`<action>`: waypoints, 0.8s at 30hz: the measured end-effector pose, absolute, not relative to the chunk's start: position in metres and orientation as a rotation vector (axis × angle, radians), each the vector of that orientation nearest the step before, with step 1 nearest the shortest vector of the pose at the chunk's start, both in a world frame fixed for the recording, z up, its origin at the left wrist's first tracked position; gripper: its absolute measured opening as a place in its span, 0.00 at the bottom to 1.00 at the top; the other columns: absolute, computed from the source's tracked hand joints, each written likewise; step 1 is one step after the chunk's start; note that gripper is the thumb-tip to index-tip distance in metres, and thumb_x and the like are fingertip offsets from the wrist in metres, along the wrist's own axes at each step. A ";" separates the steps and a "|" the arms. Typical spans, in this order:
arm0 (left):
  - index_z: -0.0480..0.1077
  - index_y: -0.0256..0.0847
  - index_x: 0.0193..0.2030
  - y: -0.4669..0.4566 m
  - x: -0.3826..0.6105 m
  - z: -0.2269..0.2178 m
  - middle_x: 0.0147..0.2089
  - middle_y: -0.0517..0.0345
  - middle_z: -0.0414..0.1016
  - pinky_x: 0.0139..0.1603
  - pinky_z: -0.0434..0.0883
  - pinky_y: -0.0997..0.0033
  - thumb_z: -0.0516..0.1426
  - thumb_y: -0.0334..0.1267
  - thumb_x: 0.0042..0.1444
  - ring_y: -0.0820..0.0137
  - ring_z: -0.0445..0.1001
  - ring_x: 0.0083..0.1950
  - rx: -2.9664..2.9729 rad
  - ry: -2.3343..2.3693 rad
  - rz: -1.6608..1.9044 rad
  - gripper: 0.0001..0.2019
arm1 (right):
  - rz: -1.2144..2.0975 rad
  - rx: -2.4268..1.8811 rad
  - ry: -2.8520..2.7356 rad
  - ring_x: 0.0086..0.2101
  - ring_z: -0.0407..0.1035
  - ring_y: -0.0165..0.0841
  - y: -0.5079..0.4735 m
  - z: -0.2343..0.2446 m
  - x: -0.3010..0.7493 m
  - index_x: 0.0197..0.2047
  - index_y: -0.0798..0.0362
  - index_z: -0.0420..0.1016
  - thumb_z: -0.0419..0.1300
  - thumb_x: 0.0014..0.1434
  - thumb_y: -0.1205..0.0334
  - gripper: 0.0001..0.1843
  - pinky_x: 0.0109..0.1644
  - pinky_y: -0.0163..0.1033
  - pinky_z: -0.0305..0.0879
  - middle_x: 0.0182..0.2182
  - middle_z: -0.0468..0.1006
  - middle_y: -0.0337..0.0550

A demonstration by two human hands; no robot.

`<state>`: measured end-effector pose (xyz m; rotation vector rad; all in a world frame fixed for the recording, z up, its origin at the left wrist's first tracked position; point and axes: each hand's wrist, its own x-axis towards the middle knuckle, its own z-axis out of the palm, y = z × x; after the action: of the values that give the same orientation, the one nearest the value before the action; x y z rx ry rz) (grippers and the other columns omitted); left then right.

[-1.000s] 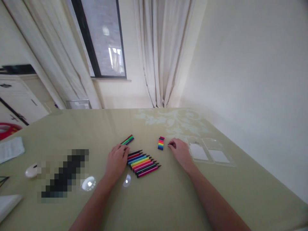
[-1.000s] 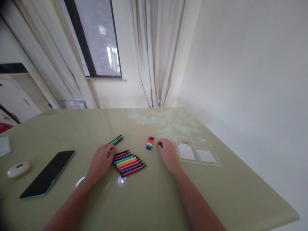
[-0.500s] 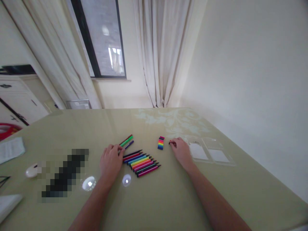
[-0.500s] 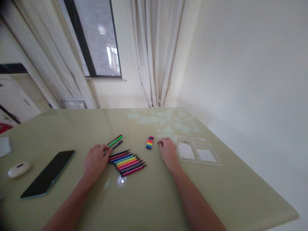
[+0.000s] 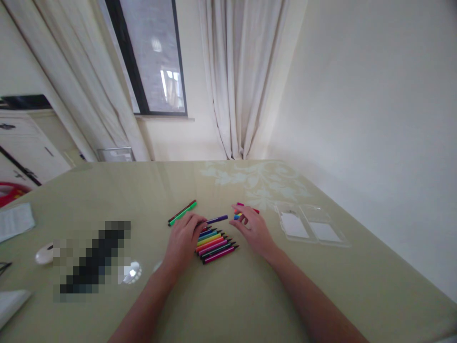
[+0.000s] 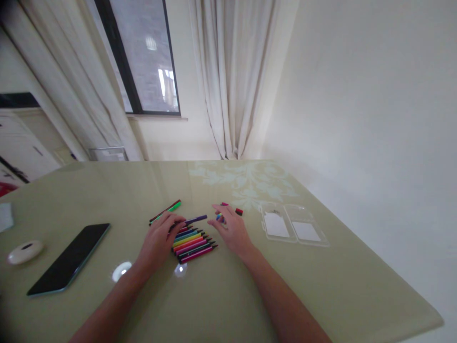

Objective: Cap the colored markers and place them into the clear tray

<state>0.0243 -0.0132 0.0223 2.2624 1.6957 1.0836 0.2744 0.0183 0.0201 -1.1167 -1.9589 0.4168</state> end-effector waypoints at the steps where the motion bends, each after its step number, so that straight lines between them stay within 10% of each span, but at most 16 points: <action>1: 0.74 0.45 0.44 -0.015 0.029 0.023 0.45 0.54 0.77 0.54 0.70 0.60 0.50 0.41 0.71 0.61 0.75 0.49 2.270 1.646 1.087 0.11 | 0.451 -1.052 -1.981 0.39 0.77 0.35 0.015 0.020 0.270 0.57 0.51 0.78 0.61 0.70 0.53 0.16 0.45 0.40 0.73 0.45 0.82 0.47; 24: 0.72 0.45 0.32 -0.019 0.028 0.028 0.34 0.51 0.81 0.37 0.67 0.64 0.50 0.65 0.66 0.56 0.79 0.39 2.161 2.127 0.465 0.27 | 0.315 -0.963 -1.972 0.41 0.78 0.36 0.007 0.023 0.264 0.49 0.47 0.85 0.62 0.69 0.61 0.10 0.50 0.40 0.74 0.41 0.84 0.44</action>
<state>0.0284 -0.0191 0.0280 2.1611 2.1273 0.4648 0.2639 0.0071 0.0231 -0.9629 -1.9719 0.3155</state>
